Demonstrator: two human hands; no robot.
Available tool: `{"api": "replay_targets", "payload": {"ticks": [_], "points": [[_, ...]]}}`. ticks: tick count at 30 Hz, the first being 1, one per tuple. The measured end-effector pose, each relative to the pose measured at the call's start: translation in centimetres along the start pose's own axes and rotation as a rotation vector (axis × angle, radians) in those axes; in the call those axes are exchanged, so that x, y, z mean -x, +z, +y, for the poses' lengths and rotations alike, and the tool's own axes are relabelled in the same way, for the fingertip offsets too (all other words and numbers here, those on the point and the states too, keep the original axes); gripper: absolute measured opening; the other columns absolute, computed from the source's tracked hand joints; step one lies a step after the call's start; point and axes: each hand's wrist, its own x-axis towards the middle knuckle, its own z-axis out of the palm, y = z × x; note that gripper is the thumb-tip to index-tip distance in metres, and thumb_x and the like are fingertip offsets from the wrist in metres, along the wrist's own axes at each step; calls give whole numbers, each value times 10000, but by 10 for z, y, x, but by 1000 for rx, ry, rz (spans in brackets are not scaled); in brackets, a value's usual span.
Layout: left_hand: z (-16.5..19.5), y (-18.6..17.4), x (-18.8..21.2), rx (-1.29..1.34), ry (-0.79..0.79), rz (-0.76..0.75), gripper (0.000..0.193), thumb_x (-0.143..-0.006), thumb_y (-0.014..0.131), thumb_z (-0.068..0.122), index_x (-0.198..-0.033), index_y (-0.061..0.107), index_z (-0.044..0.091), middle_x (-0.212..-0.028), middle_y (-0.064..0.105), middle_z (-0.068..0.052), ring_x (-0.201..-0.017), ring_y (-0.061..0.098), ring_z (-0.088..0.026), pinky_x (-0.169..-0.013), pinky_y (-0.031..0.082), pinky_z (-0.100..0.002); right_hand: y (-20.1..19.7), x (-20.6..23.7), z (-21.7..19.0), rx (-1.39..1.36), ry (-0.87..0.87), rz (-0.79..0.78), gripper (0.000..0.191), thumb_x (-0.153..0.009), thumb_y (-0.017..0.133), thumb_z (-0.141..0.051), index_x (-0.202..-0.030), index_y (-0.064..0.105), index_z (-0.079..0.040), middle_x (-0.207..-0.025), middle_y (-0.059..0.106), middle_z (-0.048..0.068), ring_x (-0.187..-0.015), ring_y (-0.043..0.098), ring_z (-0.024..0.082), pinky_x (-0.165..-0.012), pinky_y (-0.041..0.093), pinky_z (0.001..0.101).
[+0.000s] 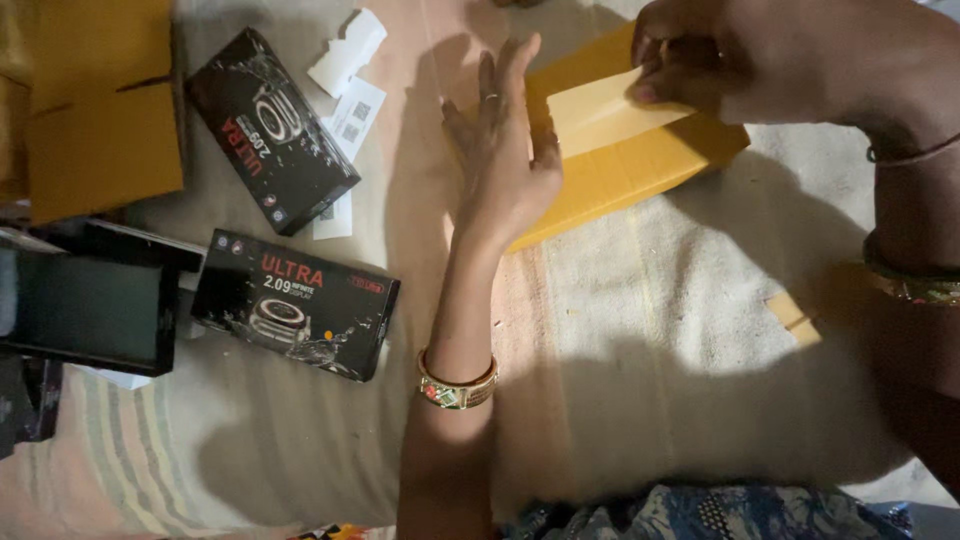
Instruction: The person places a small black product box into a larger brown shipping box, folds the flaps, and seals the box with multiple strips of packing tape. They repeat this process for several items, stacking the sealed boxes nearby.
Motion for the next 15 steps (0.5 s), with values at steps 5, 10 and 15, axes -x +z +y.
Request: {"api": "replay_targets", "payload": {"ticks": [5, 10, 15], "points": [[-12, 1, 3, 136, 10, 56, 707, -1027, 563, 50, -1639, 219, 133, -1718, 323, -143, -1624, 264, -363, -1281, -41, -697, 17, -11, 16, -146, -12, -25, 279, -993, 676, -285, -1118, 691, -36, -818, 714, 111, -665, 673, 217, -646, 558, 357], [-8, -1, 1, 202, -60, 90, 635, -1124, 621, 279, -1627, 292, 75, -1706, 382, -148, -1600, 387, -356, -1327, -26, -655, 30, -13, 25, -114, -27, 18, 280, -999, 688, -287, -1105, 677, -27, -817, 693, 126, -682, 662, 229, -645, 564, 365], [8, -9, 2, 181, -9, 168, 1055, -827, 934, 479, -1552, 308, 36, -1627, 399, -223, -1528, 399, -400, -1311, 212, -554, 36, -10, 25, -78, -11, 37, 269, -998, 673, -240, -1185, 674, -46, -877, 697, 123, -713, 677, 230, -647, 568, 353]]}}
